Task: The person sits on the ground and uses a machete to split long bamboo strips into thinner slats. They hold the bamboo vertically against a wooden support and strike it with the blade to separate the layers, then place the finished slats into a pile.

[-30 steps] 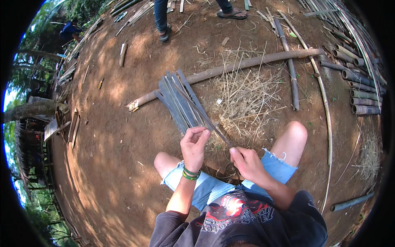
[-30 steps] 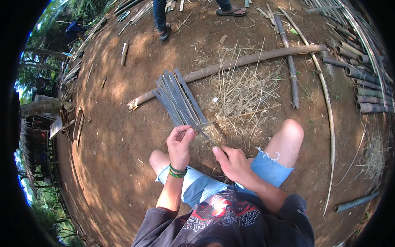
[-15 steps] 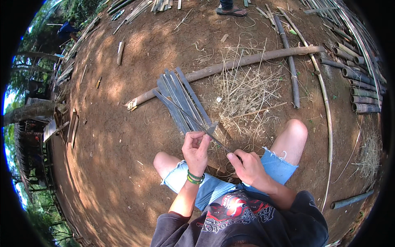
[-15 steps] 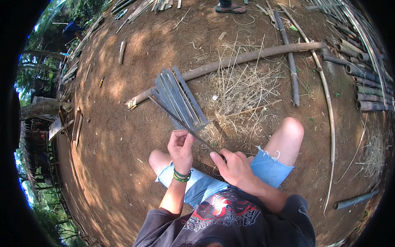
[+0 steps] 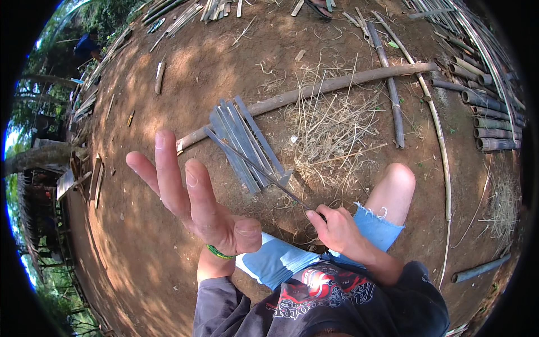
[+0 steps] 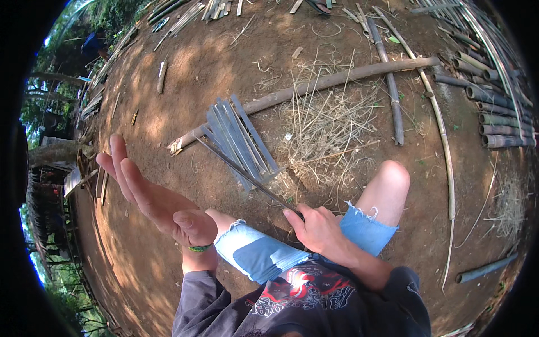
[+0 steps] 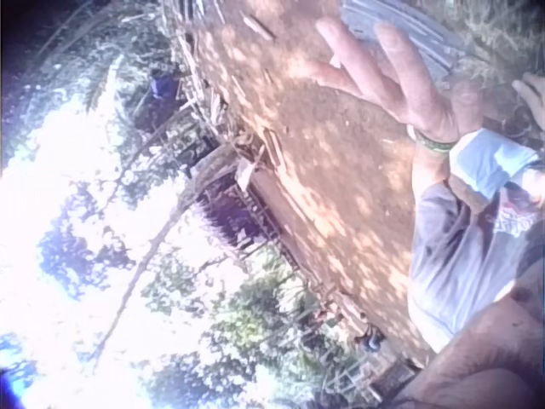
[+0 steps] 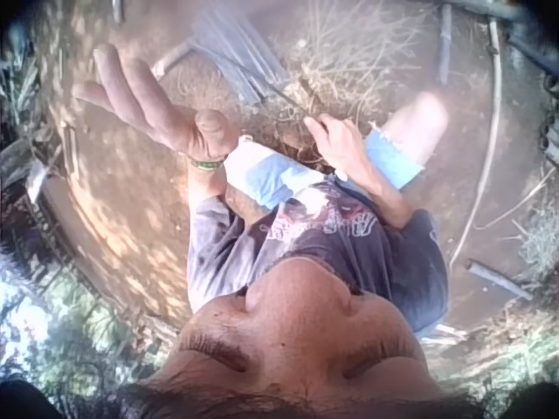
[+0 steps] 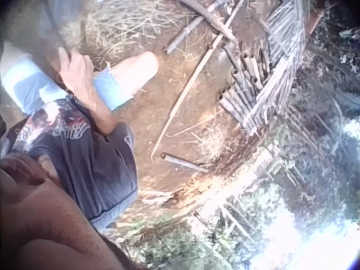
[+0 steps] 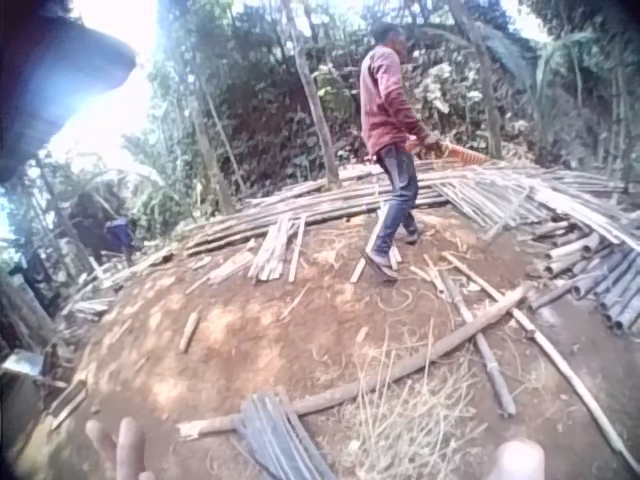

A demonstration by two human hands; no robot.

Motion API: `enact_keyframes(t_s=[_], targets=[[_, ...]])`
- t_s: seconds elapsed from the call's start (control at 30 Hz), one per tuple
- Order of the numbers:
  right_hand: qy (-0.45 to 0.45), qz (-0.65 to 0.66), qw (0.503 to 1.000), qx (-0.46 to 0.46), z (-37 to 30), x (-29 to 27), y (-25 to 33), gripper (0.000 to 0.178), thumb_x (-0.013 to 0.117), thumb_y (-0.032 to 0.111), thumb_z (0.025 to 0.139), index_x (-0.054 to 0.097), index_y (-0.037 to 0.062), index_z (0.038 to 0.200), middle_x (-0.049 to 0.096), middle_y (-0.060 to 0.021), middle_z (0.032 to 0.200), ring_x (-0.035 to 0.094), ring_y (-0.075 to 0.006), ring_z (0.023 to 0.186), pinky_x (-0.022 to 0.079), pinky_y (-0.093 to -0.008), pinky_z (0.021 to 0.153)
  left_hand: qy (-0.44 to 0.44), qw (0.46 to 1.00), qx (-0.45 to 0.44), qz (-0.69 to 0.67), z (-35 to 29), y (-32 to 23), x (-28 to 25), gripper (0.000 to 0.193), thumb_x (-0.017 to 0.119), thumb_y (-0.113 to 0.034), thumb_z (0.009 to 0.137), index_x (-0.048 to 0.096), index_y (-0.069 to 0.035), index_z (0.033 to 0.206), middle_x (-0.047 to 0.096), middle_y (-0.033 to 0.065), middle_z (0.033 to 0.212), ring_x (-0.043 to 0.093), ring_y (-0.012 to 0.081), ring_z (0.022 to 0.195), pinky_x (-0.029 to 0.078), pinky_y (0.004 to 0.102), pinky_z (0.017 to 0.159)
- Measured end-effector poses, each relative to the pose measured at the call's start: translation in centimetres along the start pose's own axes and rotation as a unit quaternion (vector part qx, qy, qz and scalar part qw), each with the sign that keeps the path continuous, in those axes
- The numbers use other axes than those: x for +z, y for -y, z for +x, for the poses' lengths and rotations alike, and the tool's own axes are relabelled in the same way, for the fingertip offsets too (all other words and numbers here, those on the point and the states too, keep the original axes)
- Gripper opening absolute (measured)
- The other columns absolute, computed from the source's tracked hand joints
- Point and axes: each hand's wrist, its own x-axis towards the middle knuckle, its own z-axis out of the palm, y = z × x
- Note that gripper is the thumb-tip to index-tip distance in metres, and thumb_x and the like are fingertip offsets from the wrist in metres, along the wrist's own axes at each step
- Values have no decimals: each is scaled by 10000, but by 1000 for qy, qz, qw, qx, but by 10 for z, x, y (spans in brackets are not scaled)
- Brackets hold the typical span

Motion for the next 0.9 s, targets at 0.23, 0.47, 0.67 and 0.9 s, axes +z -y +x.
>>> enact_keyframes(t_s=[0.23,0.47,0.67,0.9], targets=[[9,-28,999,-14,16,14,-18,478,530,383,1003,633,-20,769,609,-287,653,627,-500,689,491,-561,651,351,933,-15,78,-72,71,87,601,528,-420,963,452,-178,1509,346,94,1601,207,338,1518,62,620,1202],[11,-3,1000,28,17,13,-23,490,555,408,990,665,-32,805,620,-299,658,638,-513,706,506,-577,679,238,954,-116,-137,-78,30,20,447,809,-236,761,646,2,1102,647,158,1018,658,282,897,534,383,737],[1,26,1000,-5,29,24,-35,477,563,400,987,672,-31,814,617,-300,667,640,-500,715,499,-569,689,330,928,-115,-131,-136,48,23,284,760,-15,770,651,-19,1032,654,129,962,652,304,854,538,385,722],[54,-56,981,176,83,121,-164,667,454,544,995,717,-67,943,673,-344,928,662,-479,970,509,-531,903,289,938,-131,-142,-136,53,27,259,723,38,783,636,-6,1023,649,135,941,650,314,829,533,387,720]])
